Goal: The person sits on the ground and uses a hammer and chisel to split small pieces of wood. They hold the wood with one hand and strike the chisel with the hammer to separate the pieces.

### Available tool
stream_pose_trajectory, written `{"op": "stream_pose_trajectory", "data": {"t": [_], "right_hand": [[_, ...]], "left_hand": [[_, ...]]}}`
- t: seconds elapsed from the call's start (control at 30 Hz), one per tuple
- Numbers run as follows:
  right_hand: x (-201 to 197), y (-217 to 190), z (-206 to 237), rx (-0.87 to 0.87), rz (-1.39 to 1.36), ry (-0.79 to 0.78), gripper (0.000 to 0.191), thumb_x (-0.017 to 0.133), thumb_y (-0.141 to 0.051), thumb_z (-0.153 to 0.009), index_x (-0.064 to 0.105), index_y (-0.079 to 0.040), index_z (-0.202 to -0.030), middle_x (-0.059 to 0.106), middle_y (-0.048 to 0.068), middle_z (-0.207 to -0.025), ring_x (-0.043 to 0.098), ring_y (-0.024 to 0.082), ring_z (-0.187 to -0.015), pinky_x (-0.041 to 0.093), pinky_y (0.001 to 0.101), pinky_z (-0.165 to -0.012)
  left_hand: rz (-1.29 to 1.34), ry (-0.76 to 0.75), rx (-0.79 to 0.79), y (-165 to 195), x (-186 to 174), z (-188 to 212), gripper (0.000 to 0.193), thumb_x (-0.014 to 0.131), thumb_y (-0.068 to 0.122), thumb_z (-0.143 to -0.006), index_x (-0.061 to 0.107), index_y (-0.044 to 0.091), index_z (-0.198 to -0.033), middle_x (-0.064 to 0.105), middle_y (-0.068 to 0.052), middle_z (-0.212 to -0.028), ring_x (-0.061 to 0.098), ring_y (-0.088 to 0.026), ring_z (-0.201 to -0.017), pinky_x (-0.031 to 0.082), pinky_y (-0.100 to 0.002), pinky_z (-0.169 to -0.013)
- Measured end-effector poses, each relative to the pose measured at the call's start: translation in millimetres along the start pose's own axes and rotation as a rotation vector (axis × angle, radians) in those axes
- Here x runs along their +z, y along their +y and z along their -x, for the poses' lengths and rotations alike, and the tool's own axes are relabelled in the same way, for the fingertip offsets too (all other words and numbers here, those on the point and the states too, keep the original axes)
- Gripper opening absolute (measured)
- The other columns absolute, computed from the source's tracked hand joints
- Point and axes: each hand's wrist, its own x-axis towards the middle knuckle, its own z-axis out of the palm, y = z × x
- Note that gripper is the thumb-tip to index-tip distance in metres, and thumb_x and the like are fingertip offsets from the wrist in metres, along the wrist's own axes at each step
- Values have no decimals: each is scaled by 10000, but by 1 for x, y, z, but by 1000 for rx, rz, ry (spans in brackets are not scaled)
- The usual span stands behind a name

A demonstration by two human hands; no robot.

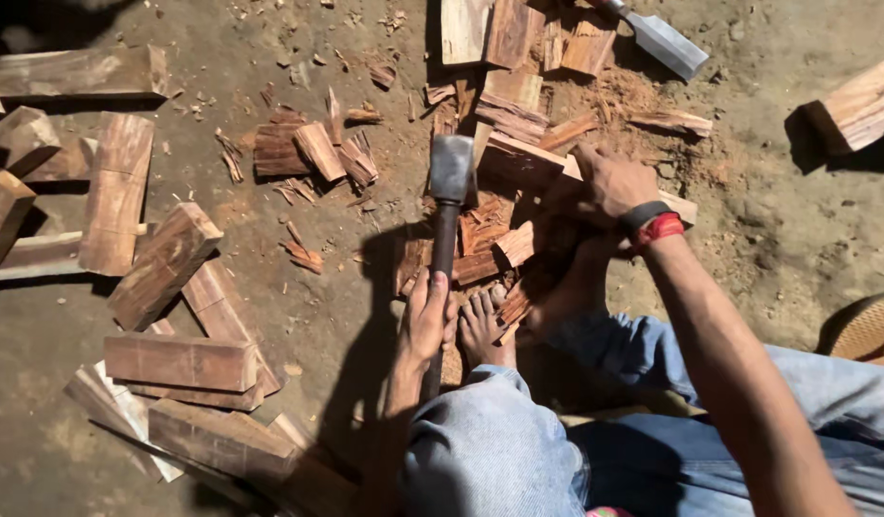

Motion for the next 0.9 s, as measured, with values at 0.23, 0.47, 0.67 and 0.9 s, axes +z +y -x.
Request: {"op": "stream_pose_trajectory", "data": {"t": [0.23,0.47,0.67,0.9], "right_hand": [[-2,-15,0,138,-42,-45,855,878,-495,-648,541,-260,-1398,668,237,-1076,682,440,-842,536,551,-658],[17,-8,10,141,-61,-130,816,861,-572,-700,549,-238,-1376,683,202,-984,690,419,-839,531,536,-671],[25,-12,9,26,227,134,836,835,-527,-692,513,-332,-1439,699,257,-1184,704,371,-874,539,439,-624],[15,-9,1,68,46,-38,921,878,-603,-591,520,-218,-1347,688,231,-964,688,394,-711,534,479,-541]], "left_hand": [[-216,-12,43,61,30,12,387,479,336,-1062,439,93,-1360,460,8,-655,427,-85,-461,365,-256,-376],[-666,53,784,84,43,32,569,486,387,-1205,316,-109,-1427,619,-112,-1129,599,-250,-1074,512,-396,-877],[-221,-34,163,109,65,0,403,525,382,-1059,532,16,-1226,453,-22,-684,430,-93,-518,363,-258,-434],[-141,-181,502,147,37,44,519,449,526,-1090,462,34,-1256,484,30,-726,454,-58,-515,396,-246,-386]]}}
